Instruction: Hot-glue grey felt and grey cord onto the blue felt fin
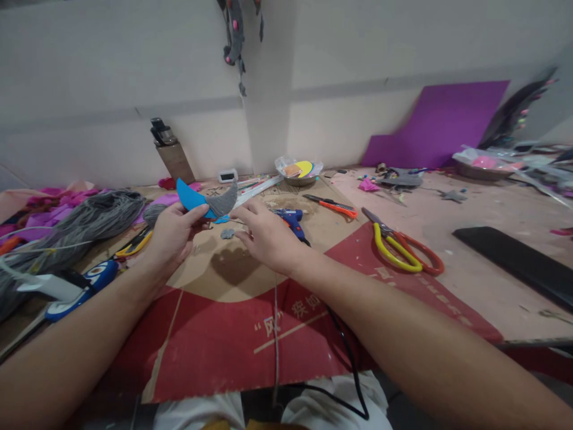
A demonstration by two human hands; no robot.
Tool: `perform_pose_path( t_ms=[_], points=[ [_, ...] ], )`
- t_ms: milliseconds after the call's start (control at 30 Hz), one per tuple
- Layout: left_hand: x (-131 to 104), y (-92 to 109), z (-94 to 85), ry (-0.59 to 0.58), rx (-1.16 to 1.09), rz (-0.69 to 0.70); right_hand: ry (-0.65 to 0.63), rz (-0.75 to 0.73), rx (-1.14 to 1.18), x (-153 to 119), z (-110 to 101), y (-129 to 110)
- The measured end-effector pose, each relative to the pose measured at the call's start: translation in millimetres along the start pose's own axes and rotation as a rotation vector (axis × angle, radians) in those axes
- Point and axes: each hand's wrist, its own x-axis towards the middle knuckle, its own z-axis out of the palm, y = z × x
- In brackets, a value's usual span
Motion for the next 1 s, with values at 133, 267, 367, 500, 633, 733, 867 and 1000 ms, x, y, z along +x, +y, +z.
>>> perform_pose_path(
  t_ms=[133,267,367,500,633,733,867,1000],
  points=[
    [9,3,-5.7,0.085,-0.072,-0.003,-0.038,0.207,0.121,3,-1,-7],
    [20,4,-14.0,0.174,-0.088,-0.019,-0.146,0.359,0.211,6,-5,-10],
    [23,3,-16.6,0.197,-0.097,-0.027,-0.220,0.432,0.238,6,-7,-8],
    [23,0,-15.9,0.180,-0.106,-0.041,-0.407,0.490,0.171,7,-14,-1],
    [24,-5,-17.9,0.127,-0.088,-0.044,-0.446,0.459,-0.022,10,-31,8],
    [25,-7,-20.3,0.119,-0.066,-0.057,-0.348,0.501,-0.284,7,-48,18],
    [25,-8,-20.2,0.121,-0.059,-0.073,-0.443,0.679,-0.620,-1,-58,33],
    [23,-9,-18.0,0.119,-0.078,-0.049,-0.490,0.730,-0.620,-9,-43,43]
  ],
)
